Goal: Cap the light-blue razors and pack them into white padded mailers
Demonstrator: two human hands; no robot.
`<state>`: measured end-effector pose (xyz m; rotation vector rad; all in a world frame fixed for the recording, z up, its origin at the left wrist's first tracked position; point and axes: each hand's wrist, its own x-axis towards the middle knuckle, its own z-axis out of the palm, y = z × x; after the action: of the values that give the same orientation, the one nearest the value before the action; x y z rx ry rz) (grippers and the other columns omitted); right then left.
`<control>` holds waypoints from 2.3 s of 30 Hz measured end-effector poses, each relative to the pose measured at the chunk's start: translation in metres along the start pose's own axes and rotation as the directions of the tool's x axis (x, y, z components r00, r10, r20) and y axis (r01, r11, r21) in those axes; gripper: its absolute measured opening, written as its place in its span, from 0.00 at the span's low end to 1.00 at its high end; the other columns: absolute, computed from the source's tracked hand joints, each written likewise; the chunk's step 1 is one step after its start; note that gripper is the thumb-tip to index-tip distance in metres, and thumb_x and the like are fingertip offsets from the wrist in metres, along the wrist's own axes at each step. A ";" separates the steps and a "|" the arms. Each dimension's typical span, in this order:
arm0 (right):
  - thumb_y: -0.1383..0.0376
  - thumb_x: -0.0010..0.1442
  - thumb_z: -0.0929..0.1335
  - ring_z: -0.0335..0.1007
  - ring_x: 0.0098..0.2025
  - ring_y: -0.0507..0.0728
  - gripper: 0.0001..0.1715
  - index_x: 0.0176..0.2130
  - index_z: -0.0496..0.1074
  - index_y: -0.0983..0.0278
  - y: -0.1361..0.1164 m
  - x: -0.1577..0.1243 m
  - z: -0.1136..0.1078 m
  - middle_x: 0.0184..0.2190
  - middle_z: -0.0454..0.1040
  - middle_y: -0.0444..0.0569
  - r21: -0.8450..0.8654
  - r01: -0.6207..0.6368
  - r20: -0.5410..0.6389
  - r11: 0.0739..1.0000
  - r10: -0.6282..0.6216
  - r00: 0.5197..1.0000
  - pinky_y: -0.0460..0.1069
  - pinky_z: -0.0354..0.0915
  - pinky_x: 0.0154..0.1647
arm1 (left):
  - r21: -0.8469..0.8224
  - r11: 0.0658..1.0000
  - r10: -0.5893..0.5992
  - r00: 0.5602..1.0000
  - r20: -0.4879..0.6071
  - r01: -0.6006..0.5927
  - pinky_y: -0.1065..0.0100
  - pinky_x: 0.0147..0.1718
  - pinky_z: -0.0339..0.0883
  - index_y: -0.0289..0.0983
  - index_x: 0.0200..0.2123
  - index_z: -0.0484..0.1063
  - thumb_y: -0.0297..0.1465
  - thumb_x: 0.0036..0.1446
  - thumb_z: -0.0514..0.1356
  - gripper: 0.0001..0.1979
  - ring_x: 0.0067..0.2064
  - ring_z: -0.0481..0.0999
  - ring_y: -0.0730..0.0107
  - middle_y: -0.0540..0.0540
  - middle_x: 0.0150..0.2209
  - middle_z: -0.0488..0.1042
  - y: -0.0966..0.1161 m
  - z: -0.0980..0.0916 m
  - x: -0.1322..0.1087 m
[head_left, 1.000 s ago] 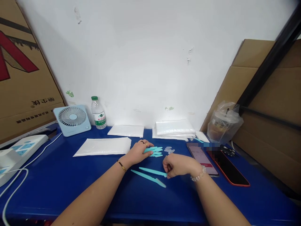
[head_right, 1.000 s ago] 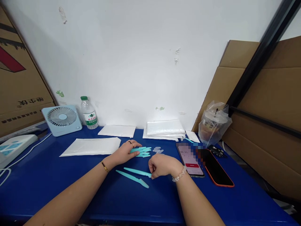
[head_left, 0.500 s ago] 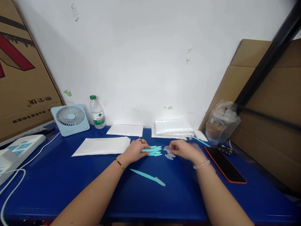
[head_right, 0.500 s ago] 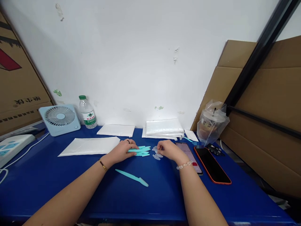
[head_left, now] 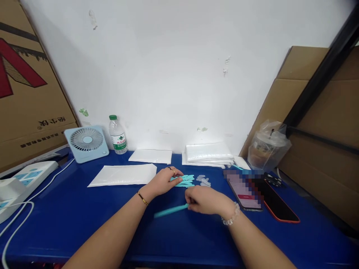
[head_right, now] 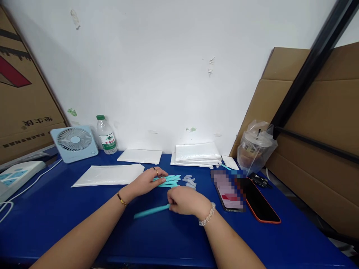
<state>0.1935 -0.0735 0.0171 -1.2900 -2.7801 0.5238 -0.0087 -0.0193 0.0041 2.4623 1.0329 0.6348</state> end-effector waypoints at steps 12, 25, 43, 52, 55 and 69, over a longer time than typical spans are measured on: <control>0.56 0.58 0.65 0.68 0.30 0.53 0.14 0.37 0.73 0.63 0.055 -0.007 -0.023 0.30 0.74 0.47 0.504 -0.023 -0.430 0.864 0.274 0.860 0.47 0.63 0.30 | -0.101 0.987 -0.122 0.991 0.061 0.127 0.71 0.32 0.61 0.38 0.36 0.72 0.44 0.63 0.43 0.23 0.34 0.71 0.69 0.49 0.35 0.74 0.003 -0.010 -0.001; 0.49 0.53 0.67 0.65 0.16 0.49 0.21 0.28 0.66 0.65 0.051 0.007 -0.017 0.20 0.71 0.44 0.809 0.122 -0.441 0.575 0.454 0.774 0.44 0.61 0.16 | -0.010 0.996 -0.087 0.991 -0.106 0.086 0.68 0.41 0.63 0.39 0.42 0.72 0.38 0.61 0.50 0.15 0.42 0.71 0.66 0.47 0.40 0.74 -0.009 -0.005 0.001; 0.49 0.58 0.62 0.64 0.16 0.48 0.21 0.31 0.64 0.64 0.041 0.015 -0.006 0.22 0.72 0.44 0.753 0.023 -0.327 0.658 0.343 0.881 0.43 0.56 0.15 | -0.079 0.992 -0.095 0.995 0.029 0.097 0.71 0.32 0.61 0.38 0.38 0.74 0.38 0.59 0.52 0.14 0.32 0.69 0.71 0.49 0.31 0.71 0.008 0.017 0.000; 0.67 0.42 0.70 0.66 0.26 0.53 0.05 0.27 0.74 0.63 0.066 -0.008 -0.012 0.25 0.74 0.45 0.092 -0.248 -0.170 0.964 0.260 0.950 0.45 0.55 0.24 | 0.172 0.985 -0.038 0.992 0.123 0.016 0.69 0.32 0.60 0.41 0.39 0.74 0.38 0.53 0.59 0.11 0.36 0.71 0.66 0.47 0.33 0.72 0.014 0.028 -0.004; 0.71 0.41 0.69 0.65 0.24 0.52 0.06 0.25 0.73 0.63 0.060 -0.003 -0.008 0.24 0.73 0.44 0.039 -0.277 -0.130 0.960 0.279 0.951 0.44 0.53 0.23 | 0.310 0.950 -0.045 0.998 0.050 0.027 0.66 0.37 0.61 0.41 0.40 0.74 0.35 0.54 0.58 0.10 0.40 0.71 0.62 0.45 0.38 0.72 0.007 0.024 0.000; 0.59 0.59 0.62 0.66 0.31 0.53 0.13 0.37 0.72 0.64 0.062 -0.011 -0.026 0.31 0.72 0.48 0.428 -0.086 -0.395 0.900 0.272 0.877 0.47 0.62 0.31 | 0.211 0.975 -0.081 0.996 0.025 0.074 0.67 0.37 0.62 0.38 0.32 0.72 0.33 0.56 0.55 0.07 0.38 0.70 0.65 0.46 0.35 0.70 0.001 0.023 0.006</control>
<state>0.2511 -0.0373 0.0231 -1.3691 -2.0556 0.6609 0.0076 -0.0194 -0.0127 2.5859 1.2333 0.4794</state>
